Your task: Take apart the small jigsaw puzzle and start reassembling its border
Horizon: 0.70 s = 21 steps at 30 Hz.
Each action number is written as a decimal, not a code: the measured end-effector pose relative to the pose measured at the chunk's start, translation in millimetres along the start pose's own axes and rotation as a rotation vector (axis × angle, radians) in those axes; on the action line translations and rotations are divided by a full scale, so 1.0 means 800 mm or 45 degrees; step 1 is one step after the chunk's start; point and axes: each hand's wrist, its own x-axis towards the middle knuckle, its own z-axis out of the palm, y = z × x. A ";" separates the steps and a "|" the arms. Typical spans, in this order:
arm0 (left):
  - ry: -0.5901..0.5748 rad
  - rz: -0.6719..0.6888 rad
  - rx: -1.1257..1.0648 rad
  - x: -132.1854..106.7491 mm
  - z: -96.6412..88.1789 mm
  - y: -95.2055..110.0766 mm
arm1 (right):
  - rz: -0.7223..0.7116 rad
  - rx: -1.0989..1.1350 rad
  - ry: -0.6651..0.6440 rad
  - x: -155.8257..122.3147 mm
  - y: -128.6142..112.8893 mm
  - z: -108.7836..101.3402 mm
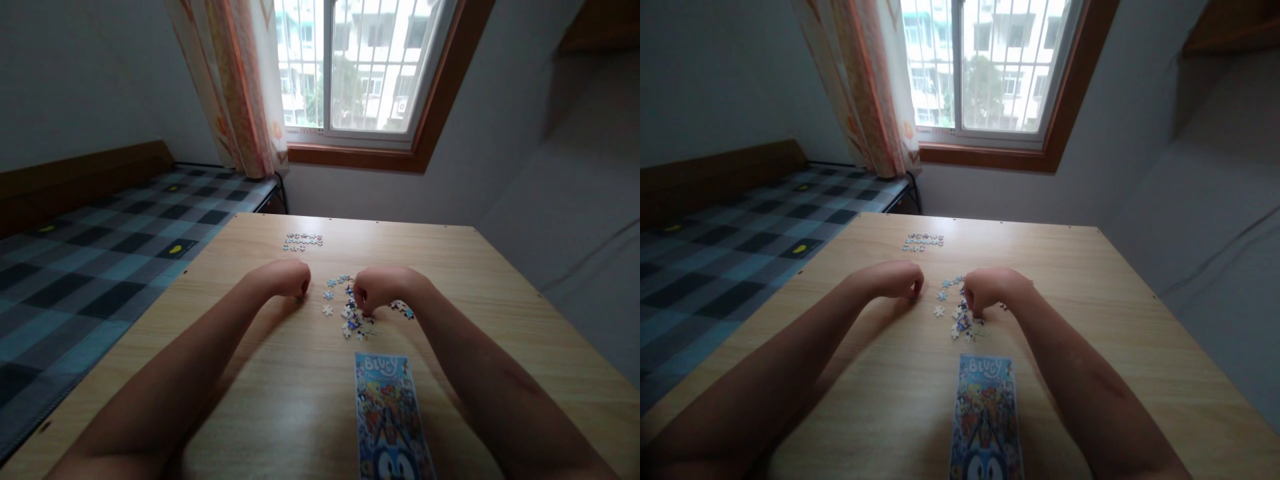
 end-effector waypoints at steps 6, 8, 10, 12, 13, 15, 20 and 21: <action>0.074 0.023 0.028 -0.010 -0.009 0.006 | -0.068 0.017 -0.026 0.001 -0.004 0.002; 0.108 0.017 0.028 -0.016 -0.014 0.008 | -0.074 -0.020 -0.029 0.004 -0.008 0.005; 0.130 0.017 0.039 -0.022 -0.017 0.012 | -0.075 -0.023 -0.041 0.006 -0.010 0.007; 0.137 0.041 0.041 -0.026 -0.019 0.018 | -0.106 0.029 -0.065 0.008 -0.007 0.006; 0.143 0.067 0.033 -0.027 -0.019 0.022 | -0.139 0.075 -0.071 0.007 -0.004 0.005; 0.170 0.144 -0.014 -0.029 -0.019 0.032 | -0.226 0.198 -0.081 0.005 0.005 0.000; 0.190 0.330 -0.321 -0.030 -0.018 0.063 | -0.320 0.576 -0.059 -0.007 0.028 -0.015; 0.195 0.338 -0.364 -0.030 -0.018 0.068 | -0.309 0.633 -0.027 -0.010 0.031 -0.017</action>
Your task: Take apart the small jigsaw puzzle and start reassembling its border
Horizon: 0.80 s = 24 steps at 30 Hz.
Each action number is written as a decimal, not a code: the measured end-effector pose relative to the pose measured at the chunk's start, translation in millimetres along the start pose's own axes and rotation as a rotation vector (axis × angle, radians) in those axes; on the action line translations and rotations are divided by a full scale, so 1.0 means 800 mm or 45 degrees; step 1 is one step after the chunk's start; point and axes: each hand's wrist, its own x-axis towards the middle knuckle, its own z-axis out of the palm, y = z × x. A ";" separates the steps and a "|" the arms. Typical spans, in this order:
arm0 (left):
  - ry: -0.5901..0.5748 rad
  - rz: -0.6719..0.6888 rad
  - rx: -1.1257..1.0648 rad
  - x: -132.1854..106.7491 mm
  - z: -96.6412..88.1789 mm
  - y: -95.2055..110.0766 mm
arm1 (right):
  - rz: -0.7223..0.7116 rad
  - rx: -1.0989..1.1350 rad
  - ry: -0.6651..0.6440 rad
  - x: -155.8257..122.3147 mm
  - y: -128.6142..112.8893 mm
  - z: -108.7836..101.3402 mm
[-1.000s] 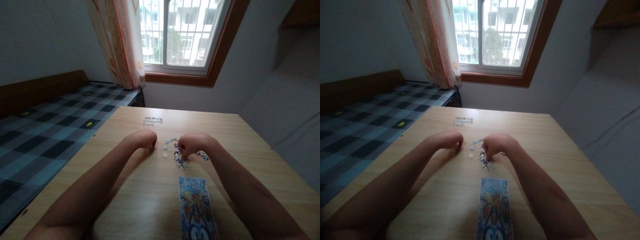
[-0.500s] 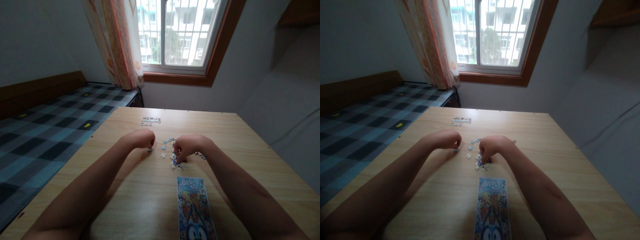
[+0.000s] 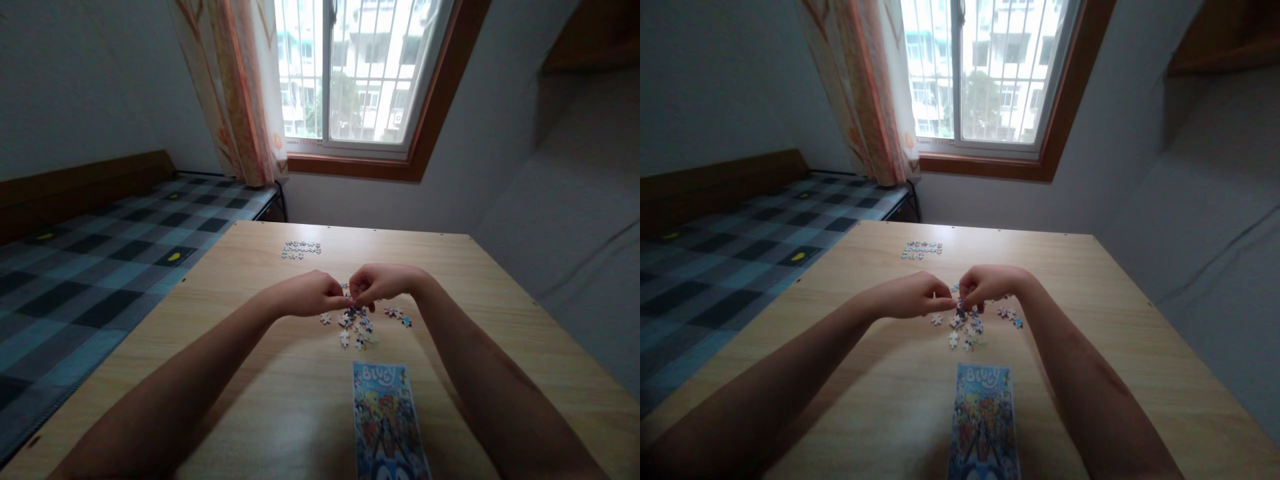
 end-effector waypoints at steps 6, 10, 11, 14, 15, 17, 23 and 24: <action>0.206 -0.022 -0.080 0.007 0.008 0.005 | -0.084 0.168 0.141 -0.014 -0.001 -0.009; 0.206 -0.116 -0.328 0.009 0.003 0.002 | -0.127 0.230 0.203 -0.020 0.003 -0.015; 0.183 -0.149 -0.378 0.008 0.001 0.002 | -0.138 0.248 0.223 -0.022 0.005 -0.016; 0.094 -0.219 -0.465 0.006 -0.005 0.002 | -0.168 0.287 0.287 -0.026 0.010 -0.021; 0.058 -0.231 -0.483 0.006 -0.005 0.001 | -0.181 0.288 0.304 -0.027 0.012 -0.023; -0.005 -0.244 -0.500 0.007 -0.004 -0.003 | -0.197 0.267 0.326 -0.030 0.013 -0.025; -0.037 -0.296 -0.457 0.012 -0.003 -0.022 | -0.016 -0.012 0.276 -0.022 0.019 -0.025; -0.032 -0.311 -0.443 0.012 -0.004 -0.026 | 0.016 -0.073 0.249 -0.017 0.021 -0.024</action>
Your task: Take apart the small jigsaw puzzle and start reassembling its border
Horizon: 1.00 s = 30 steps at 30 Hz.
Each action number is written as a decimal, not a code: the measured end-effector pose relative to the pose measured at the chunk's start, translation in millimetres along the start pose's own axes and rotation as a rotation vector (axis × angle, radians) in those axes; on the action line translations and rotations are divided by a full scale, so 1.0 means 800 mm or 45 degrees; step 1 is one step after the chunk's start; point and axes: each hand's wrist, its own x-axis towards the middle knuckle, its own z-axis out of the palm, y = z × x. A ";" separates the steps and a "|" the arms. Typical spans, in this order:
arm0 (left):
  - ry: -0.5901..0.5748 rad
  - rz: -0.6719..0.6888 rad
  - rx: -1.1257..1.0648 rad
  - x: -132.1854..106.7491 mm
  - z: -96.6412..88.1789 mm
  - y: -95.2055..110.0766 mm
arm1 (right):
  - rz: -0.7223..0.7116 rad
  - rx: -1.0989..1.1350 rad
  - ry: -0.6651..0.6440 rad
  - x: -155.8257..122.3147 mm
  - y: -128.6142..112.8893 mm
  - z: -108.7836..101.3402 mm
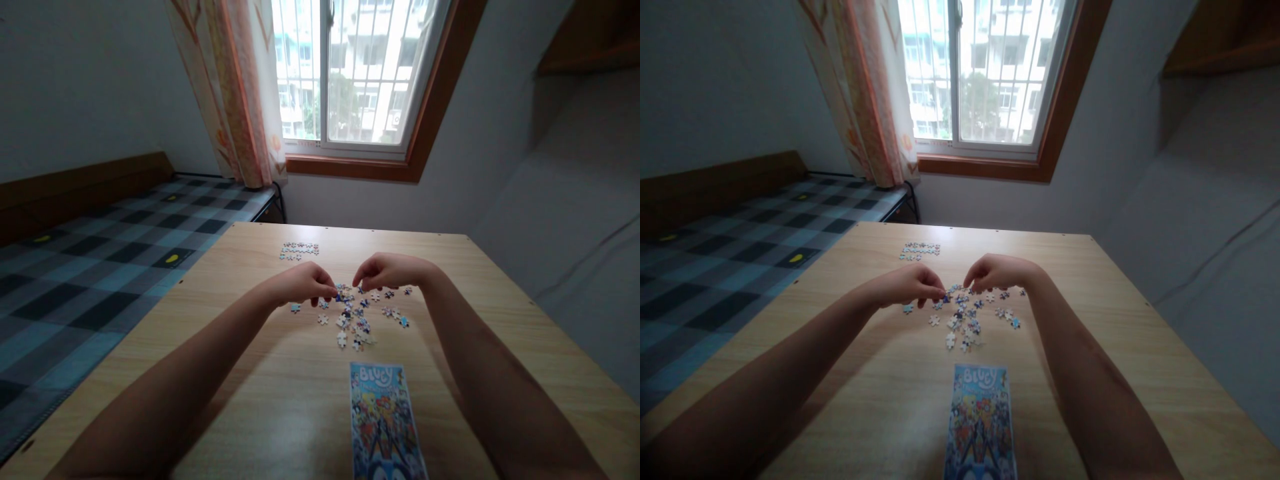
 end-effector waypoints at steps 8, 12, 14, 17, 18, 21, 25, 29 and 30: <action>0.280 -0.037 -0.297 0.015 -0.003 -0.023 | -0.058 -0.085 0.117 0.026 -0.013 0.027; 0.565 0.076 -0.575 0.014 -0.001 -0.016 | -0.148 0.349 0.375 0.041 -0.024 0.046; 0.647 0.131 -0.650 0.012 -0.001 -0.011 | -0.162 0.556 0.481 0.050 -0.028 0.056; 0.711 0.158 -0.656 0.011 -0.003 -0.010 | -0.192 0.794 0.579 0.060 -0.035 0.069; 0.717 0.155 -0.640 0.011 -0.005 -0.010 | -0.197 0.862 0.609 0.062 -0.037 0.072; 0.633 0.118 -0.518 0.001 -0.016 -0.011 | -0.223 1.087 0.693 0.064 -0.042 0.076; 0.877 0.135 -0.080 -0.051 -0.057 0.002 | -0.277 1.218 0.795 0.066 -0.040 0.059; 1.261 0.115 0.196 -0.088 -0.088 0.006 | -0.216 0.941 0.814 0.081 -0.028 0.028; 1.200 0.086 0.294 -0.085 -0.085 0.000 | -0.173 0.829 0.797 0.089 -0.025 0.023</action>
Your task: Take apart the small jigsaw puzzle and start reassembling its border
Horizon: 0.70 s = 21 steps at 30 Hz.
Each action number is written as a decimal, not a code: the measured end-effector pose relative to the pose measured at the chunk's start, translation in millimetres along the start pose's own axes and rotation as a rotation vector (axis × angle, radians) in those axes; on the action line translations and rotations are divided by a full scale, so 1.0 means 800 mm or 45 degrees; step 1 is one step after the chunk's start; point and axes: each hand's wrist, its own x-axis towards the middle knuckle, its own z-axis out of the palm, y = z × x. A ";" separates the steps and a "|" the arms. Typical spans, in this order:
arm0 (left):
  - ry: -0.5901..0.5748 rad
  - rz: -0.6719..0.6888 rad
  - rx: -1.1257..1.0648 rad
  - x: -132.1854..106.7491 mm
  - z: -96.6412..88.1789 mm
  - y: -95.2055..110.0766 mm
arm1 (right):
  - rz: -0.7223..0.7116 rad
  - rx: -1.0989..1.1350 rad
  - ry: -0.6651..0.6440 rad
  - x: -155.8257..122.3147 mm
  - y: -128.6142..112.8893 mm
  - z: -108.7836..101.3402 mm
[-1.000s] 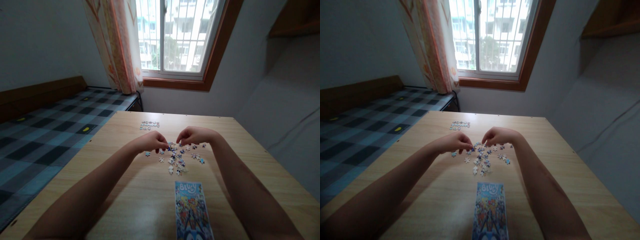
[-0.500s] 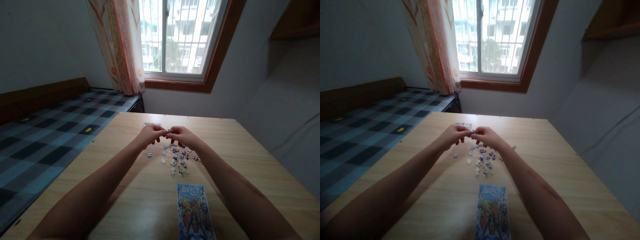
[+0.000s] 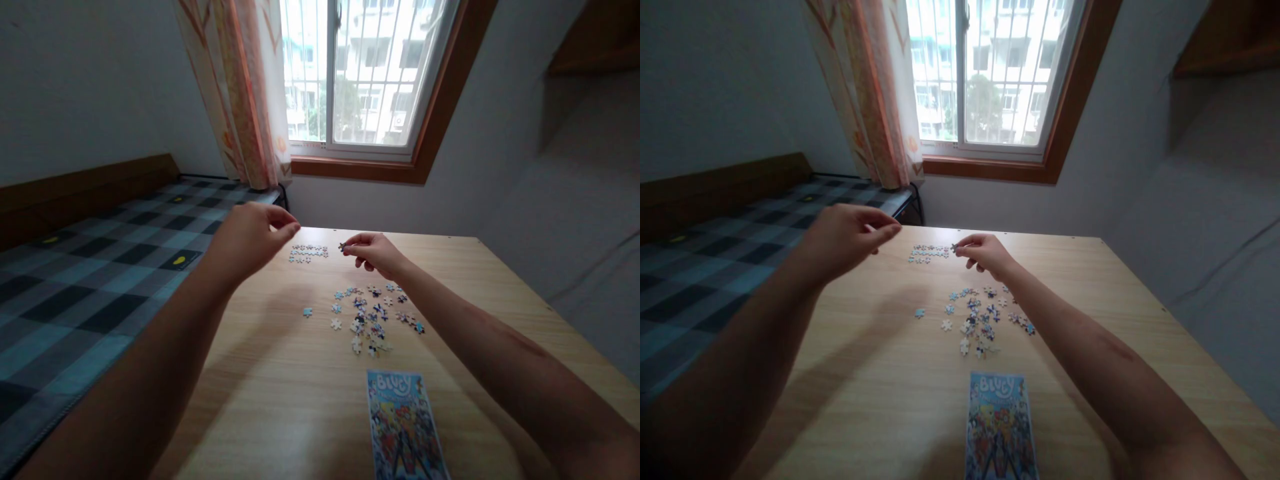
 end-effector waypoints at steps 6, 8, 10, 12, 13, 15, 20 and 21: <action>-0.498 0.101 0.381 -0.048 0.104 -0.045 | -0.005 -0.743 -0.146 0.042 0.039 0.030; -0.480 0.124 0.389 -0.067 0.122 -0.054 | -0.091 -0.916 -0.142 0.050 0.051 0.044; -0.444 0.157 0.338 -0.083 0.128 -0.058 | -0.174 -1.055 -0.085 0.056 0.058 0.056; -0.395 0.199 0.259 -0.094 0.129 -0.058 | -0.219 -1.120 -0.010 0.059 0.060 0.066; -0.357 0.222 0.202 -0.098 0.131 -0.058 | -0.245 -1.127 0.017 0.059 0.061 0.069; -0.262 0.247 0.050 -0.103 0.136 -0.060 | -0.321 -1.118 0.026 0.057 0.061 0.074; -0.095 0.136 -0.349 -0.098 0.154 -0.078 | -0.435 -1.100 -0.073 0.055 0.067 0.073; -0.067 0.078 -0.419 -0.094 0.156 -0.083 | -0.428 -1.096 -0.084 0.057 0.068 0.073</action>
